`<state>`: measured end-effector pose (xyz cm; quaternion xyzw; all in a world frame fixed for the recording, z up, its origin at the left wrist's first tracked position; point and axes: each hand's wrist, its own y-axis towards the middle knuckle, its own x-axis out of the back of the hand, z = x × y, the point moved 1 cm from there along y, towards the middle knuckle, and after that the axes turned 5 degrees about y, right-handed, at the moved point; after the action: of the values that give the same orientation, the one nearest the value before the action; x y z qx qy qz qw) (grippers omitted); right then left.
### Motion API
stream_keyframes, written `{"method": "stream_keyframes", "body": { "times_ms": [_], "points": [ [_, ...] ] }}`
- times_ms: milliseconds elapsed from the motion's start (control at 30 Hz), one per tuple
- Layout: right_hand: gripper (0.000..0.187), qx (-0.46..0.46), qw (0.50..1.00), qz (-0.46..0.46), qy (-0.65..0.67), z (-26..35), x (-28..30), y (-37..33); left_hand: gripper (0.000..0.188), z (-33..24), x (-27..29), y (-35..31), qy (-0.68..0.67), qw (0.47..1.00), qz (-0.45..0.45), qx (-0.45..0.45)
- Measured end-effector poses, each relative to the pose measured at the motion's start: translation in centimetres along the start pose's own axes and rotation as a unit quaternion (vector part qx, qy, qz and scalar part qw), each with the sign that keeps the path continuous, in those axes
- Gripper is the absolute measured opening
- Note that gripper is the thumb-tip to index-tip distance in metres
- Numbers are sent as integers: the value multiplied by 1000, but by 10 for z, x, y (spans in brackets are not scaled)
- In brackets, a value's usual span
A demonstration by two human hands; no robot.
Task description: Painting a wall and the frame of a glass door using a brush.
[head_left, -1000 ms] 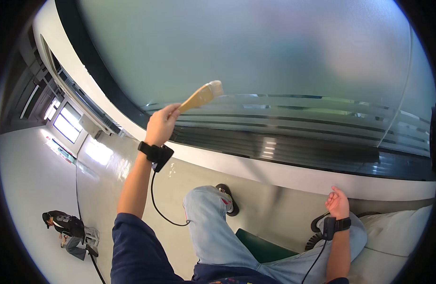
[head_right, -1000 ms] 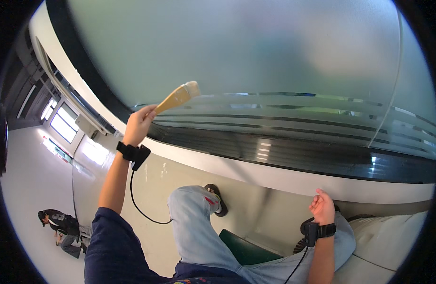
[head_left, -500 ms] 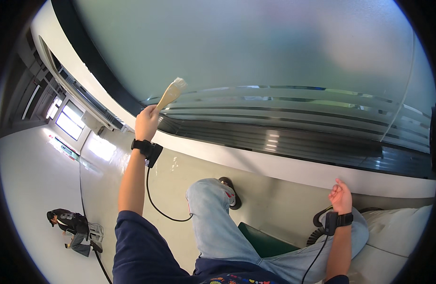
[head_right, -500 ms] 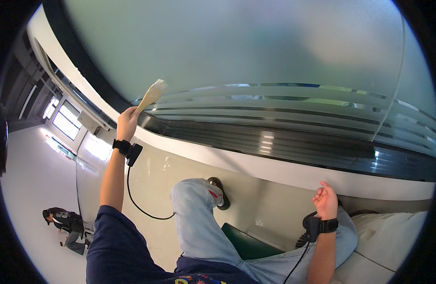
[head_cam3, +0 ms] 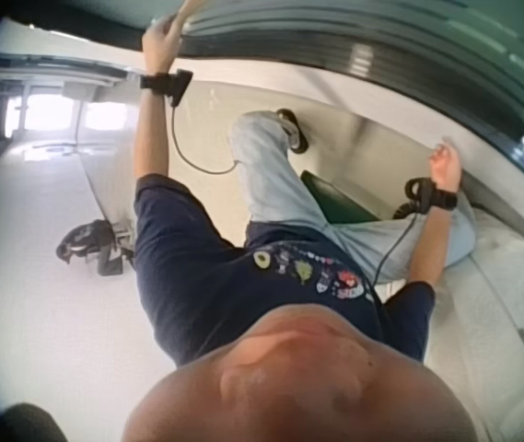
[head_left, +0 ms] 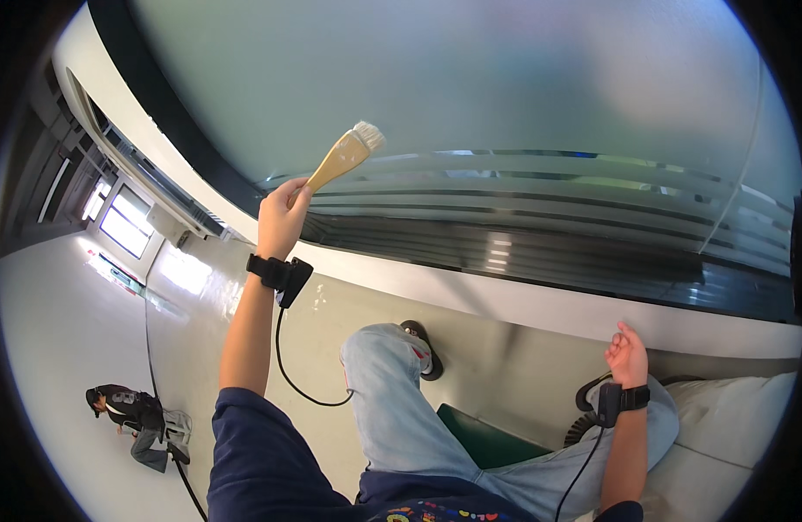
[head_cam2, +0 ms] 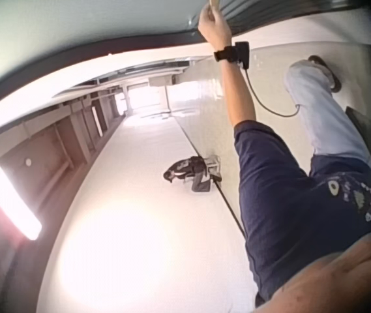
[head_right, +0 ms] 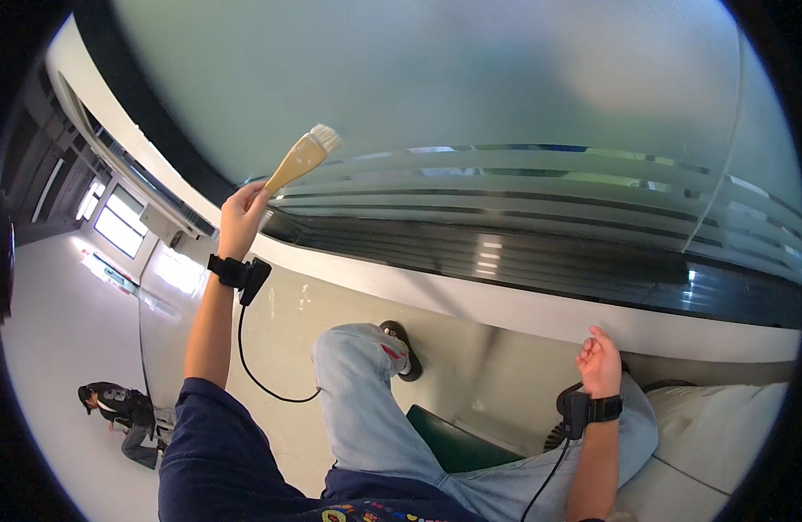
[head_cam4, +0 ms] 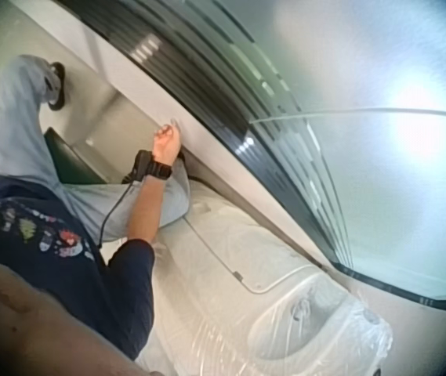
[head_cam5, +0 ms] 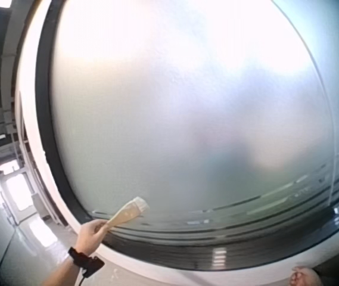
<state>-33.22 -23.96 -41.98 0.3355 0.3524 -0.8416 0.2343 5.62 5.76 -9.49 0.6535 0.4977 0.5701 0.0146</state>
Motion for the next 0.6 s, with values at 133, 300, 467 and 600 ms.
{"method": "stream_keyframes", "body": {
  "times_ms": [133,300,467,600],
  "points": [
    [18,-2,1000,0,7,0,-2,1,26,3,-2,-1,5,1000,-3,-6],
    [18,2,1000,-3,6,1,4,3,25,2,-4,-3,37,999,6,16],
    [18,4,1000,-1,6,1,1,2,26,25,1,0,58,998,-14,36],
    [17,6,1000,0,8,2,2,4,27,34,3,0,90,994,-15,58]
  ]
}}
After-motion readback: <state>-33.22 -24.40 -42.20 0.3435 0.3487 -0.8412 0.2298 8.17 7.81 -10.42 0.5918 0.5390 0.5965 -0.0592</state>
